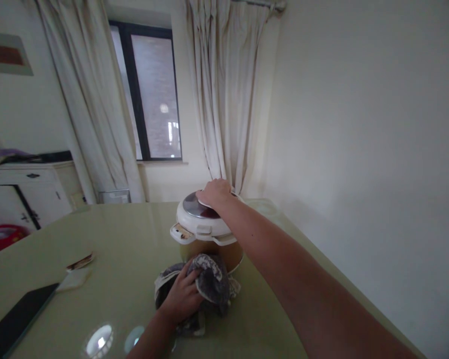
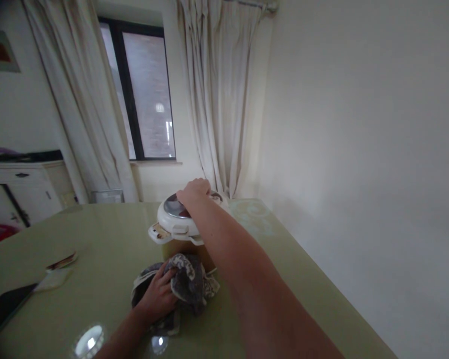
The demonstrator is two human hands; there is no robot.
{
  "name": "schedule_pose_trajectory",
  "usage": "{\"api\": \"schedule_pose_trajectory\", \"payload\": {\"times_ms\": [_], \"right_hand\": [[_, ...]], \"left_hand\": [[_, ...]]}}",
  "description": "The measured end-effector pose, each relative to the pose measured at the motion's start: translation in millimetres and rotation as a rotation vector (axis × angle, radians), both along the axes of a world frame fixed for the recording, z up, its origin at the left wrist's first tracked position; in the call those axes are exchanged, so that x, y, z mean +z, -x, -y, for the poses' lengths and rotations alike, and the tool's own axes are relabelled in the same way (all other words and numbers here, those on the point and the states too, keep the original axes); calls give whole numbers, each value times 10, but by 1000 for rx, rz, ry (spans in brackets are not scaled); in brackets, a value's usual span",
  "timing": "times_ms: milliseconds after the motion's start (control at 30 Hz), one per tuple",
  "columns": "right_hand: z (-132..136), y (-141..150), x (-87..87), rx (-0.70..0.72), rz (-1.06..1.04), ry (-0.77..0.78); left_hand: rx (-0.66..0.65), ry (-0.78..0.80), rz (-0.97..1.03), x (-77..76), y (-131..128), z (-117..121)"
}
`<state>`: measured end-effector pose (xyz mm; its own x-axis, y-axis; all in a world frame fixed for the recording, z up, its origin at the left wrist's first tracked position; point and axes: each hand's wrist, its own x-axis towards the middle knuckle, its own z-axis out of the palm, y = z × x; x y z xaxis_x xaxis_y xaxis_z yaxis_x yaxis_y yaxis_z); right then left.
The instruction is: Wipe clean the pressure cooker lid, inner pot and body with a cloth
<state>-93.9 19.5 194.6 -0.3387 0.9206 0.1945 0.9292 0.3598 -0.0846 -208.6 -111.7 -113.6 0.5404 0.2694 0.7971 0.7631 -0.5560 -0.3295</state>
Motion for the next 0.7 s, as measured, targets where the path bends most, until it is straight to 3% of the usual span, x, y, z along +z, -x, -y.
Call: {"api": "schedule_pose_trajectory", "payload": {"times_ms": [133,300,500,600,700], "right_hand": [[7,85,72,-79,-57,32],[3,44,25,-107,-135,49],[2,-13,-12,-95,-171,52],[-41,-24,-46,-95,-180,21],[-101,-42,-92,-80,-180,-7]], "left_hand": [[-7,-12,11,32,-55,-5],[-29,-36,46,85,-103,-13],[-16,16,58,-28,65,7],[74,82,201,-77,294,52],[236,197,557,-23,494,64]]}}
